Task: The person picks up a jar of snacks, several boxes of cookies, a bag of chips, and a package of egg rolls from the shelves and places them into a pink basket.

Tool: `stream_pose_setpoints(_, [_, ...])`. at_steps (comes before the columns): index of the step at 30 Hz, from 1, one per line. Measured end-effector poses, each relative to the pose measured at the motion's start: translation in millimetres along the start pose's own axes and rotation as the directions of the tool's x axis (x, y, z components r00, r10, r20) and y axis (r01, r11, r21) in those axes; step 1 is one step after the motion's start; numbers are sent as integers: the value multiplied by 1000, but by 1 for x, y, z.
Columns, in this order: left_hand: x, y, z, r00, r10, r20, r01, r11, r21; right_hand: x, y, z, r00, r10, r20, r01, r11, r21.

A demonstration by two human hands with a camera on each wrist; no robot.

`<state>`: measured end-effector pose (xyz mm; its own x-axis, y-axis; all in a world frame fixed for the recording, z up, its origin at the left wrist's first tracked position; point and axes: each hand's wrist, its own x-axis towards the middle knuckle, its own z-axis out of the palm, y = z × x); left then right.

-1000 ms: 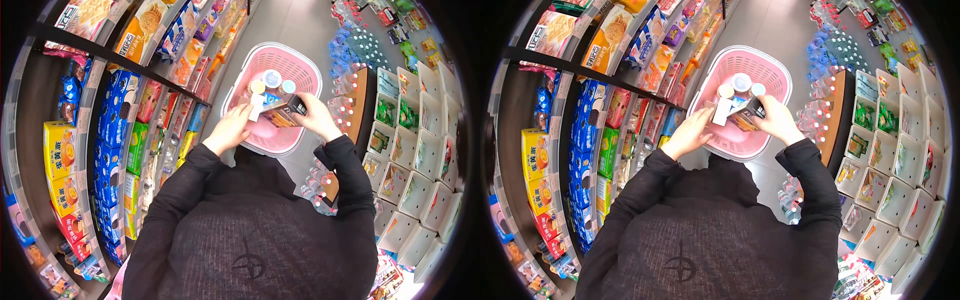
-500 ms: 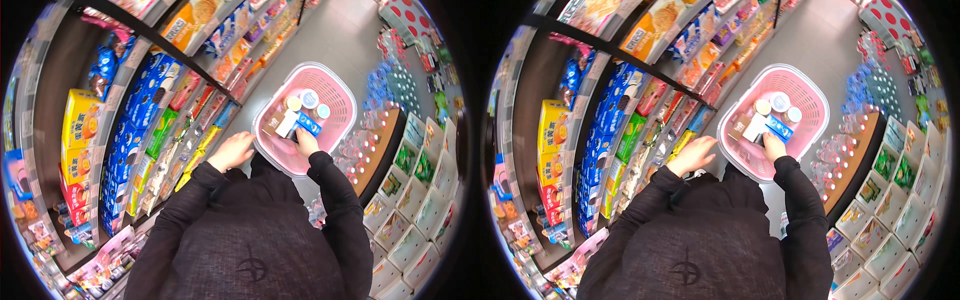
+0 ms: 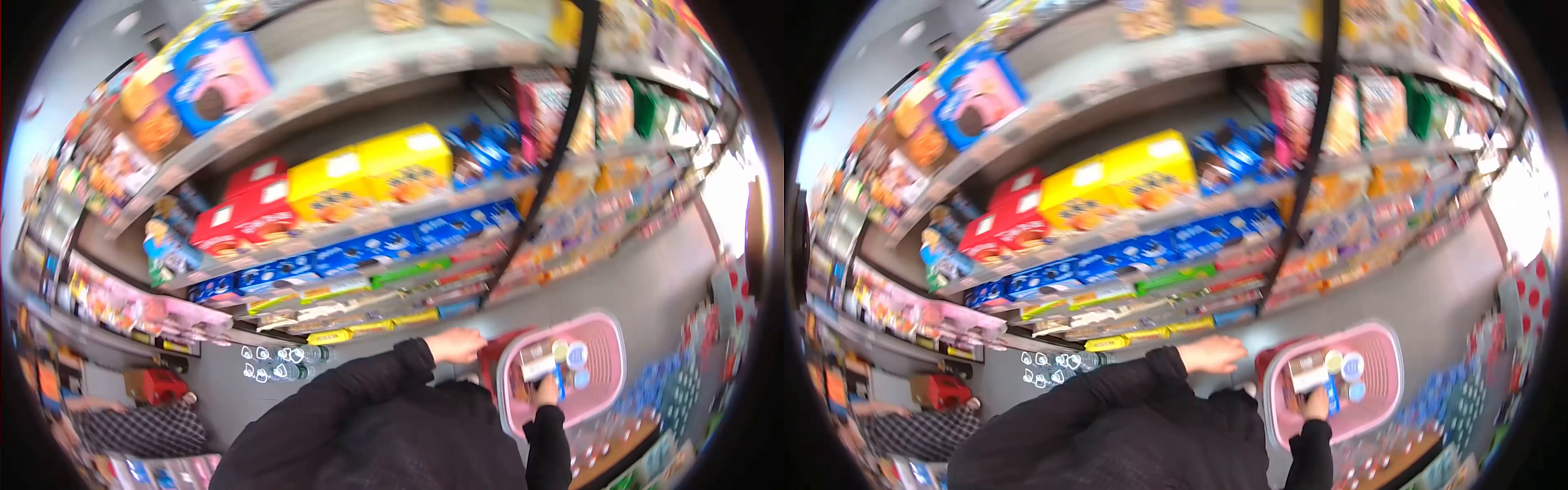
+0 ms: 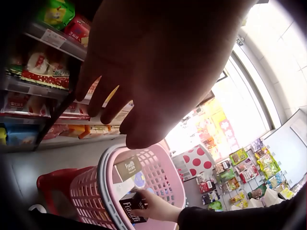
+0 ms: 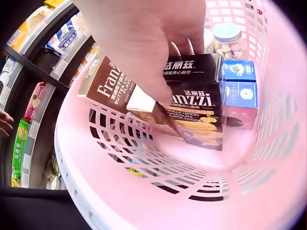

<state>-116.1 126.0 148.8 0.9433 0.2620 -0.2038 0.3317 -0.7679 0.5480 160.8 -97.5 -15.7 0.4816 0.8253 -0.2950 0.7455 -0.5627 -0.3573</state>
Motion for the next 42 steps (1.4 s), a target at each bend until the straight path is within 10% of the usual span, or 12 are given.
stream_pose_setpoints(12, [-175,-25,-110,895,49,-443,-48,999,14,78,-40,-81,994,12,-110,27,939,343])
stream_pose_setpoints(13, [-193,-21,-125,892,36,-452,-29,999,22,38,-124,-135,995,96,32,-101,923,371])
stream_pose_setpoints(14, [-213,-19,-138,886,30,-463,-21,999,26,49,-117,-133,989,-140,-53,149,950,275])
stream_pose_setpoints(18, [-289,-6,-186,771,76,-633,88,970,225,-4,-262,-193,917,-398,-32,394,885,247])
stream_pose_setpoints(24, [-398,5,-231,523,131,-842,309,892,330,-104,-480,-236,647,-763,-8,751,635,180])
stream_pose_setpoints(28, [-465,14,-252,291,92,-952,570,783,249,-143,-590,-251,159,-987,13,987,159,2])
stream_pose_setpoints(34, [-537,-17,-275,-71,164,-984,794,606,44,-176,-751,-263,-362,-865,-346,932,-342,-120])
stream_pose_setpoints(36, [-554,-27,-288,-178,181,-967,813,581,-40,-188,-806,-259,-398,-823,-406,917,-357,-177])
stream_pose_setpoints(38, [-568,-37,-302,-259,150,-954,815,564,-133,-190,-867,-247,-602,-658,-452,795,-442,-415])
stream_pose_setpoints(42, [-587,-62,-326,-296,169,-940,815,557,-157,-210,-953,-223,-659,-638,-399,708,-345,-616])
